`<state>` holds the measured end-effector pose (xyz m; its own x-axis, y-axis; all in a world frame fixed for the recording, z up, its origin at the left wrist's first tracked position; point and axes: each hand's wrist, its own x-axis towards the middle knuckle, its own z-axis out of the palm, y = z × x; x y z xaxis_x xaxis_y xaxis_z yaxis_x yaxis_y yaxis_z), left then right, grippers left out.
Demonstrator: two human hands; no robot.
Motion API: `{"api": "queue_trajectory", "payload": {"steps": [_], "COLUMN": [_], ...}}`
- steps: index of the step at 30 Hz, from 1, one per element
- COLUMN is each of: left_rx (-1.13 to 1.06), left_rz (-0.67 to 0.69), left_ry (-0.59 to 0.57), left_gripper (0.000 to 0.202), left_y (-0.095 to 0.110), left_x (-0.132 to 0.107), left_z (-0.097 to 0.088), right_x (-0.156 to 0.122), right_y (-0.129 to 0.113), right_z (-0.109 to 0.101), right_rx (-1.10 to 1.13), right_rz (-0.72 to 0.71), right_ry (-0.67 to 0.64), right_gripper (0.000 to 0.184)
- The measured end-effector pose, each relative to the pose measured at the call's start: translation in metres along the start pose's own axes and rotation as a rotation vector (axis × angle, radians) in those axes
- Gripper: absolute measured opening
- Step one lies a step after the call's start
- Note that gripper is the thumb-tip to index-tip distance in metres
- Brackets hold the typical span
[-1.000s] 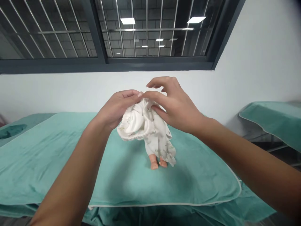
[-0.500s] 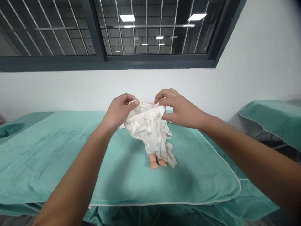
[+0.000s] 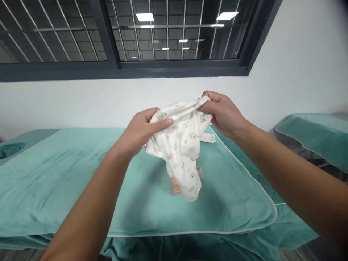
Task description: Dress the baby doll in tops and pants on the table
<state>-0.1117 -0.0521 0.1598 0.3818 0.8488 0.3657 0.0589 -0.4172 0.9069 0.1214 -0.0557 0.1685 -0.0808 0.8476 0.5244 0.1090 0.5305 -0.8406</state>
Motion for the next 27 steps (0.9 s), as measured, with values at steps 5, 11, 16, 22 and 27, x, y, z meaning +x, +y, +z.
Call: {"api": "queue_trajectory", "payload": {"steps": [5,11,16,22,27], "left_rx": [-0.272,-0.098,-0.117,-0.005,0.102], "left_rz": [0.15,0.045,0.054,0.073,0.169], "left_ry": [0.069,0.138,0.122,0.059,0.175], "left_gripper": [0.037,0.037,0.035,0.031,0.017], "left_y": [0.011,0.011,0.003,0.019,0.022], "left_x": [0.001,0.004,0.009,0.003,0.007], "left_z": [-0.003,0.015,0.012,0.026,0.023], "right_x": [0.002,-0.013,-0.019,-0.016,-0.012], "right_y": [0.008,-0.001,-0.01,-0.011,-0.01], "right_z": [-0.011,0.007,0.02,0.029,0.019], "right_rx": [-0.025,0.038,0.065,0.022,0.067], "right_rz": [0.037,0.13,0.081,0.021,0.029], "right_ry": [-0.06,-0.46,-0.365,-0.099,-0.23], "right_gripper": [0.024,0.037,0.032,0.034,0.039]}}
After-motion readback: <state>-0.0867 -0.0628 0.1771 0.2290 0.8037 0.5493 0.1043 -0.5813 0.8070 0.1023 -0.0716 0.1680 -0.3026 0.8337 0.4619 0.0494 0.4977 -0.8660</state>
